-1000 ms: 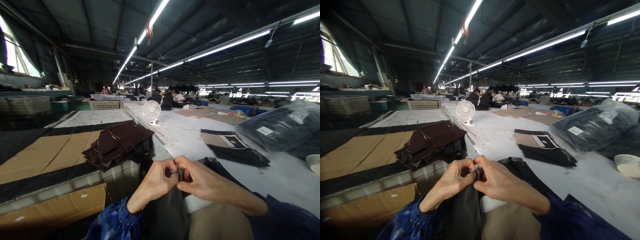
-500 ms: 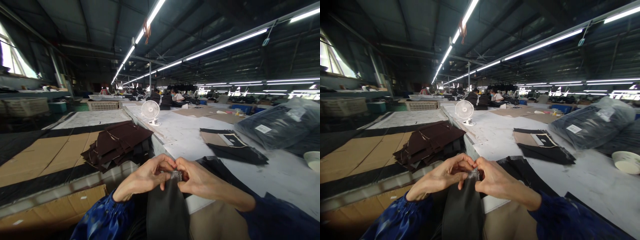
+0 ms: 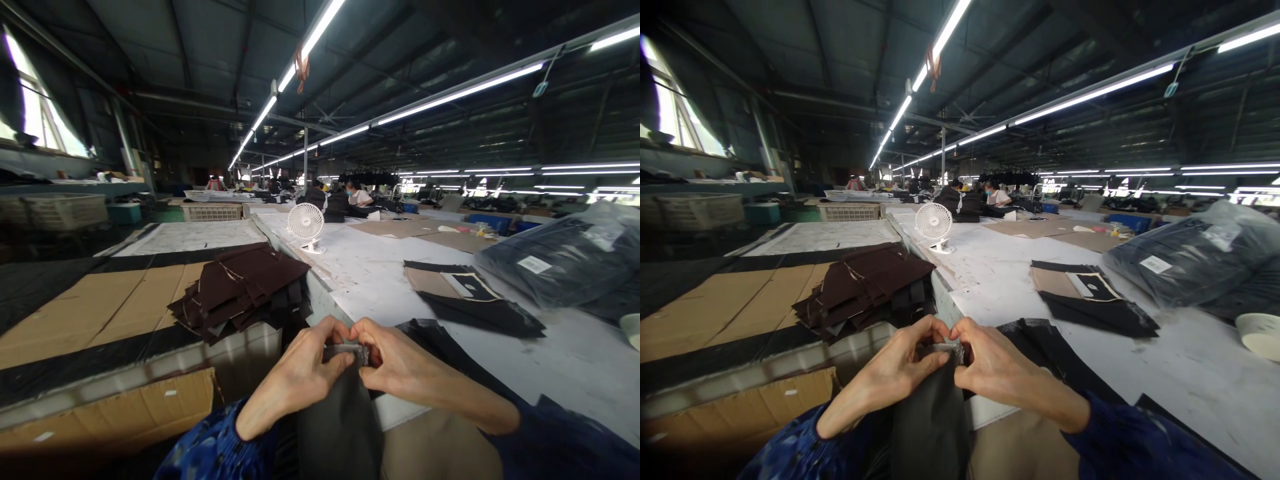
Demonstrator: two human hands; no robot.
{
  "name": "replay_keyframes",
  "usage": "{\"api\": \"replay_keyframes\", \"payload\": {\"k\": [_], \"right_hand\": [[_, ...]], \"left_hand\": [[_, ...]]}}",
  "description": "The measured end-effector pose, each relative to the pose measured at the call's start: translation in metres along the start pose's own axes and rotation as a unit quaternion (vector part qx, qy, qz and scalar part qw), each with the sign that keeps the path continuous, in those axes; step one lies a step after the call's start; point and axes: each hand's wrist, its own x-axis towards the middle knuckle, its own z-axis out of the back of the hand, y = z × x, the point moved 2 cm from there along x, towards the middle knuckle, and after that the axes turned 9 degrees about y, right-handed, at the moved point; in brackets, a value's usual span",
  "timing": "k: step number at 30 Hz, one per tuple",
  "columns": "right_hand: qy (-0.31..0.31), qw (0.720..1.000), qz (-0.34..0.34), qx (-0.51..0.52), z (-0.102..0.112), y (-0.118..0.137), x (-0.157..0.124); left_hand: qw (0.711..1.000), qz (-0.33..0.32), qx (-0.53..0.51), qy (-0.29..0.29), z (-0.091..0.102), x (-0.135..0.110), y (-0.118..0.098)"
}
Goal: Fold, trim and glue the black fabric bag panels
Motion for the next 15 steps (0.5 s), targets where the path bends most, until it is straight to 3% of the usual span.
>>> {"api": "replay_keyframes", "payload": {"k": [5, 11, 15], "right_hand": [[0.019, 0.999, 0.011, 0.043, 0.003, -0.003, -0.002], [0.141, 0.981, 0.035, 0.132, 0.014, 0.0, -0.009], [0.132, 0.981, 0.053, 0.131, 0.017, -0.001, -0.009]], "left_hand": [[0.999, 0.034, -0.012, 0.005, -0.01, 0.004, 0.008], [0.994, 0.043, -0.096, 0.023, -0.01, 0.0, 0.011], [0.991, 0.04, -0.127, 0.029, -0.011, 0.0, 0.011]]}}
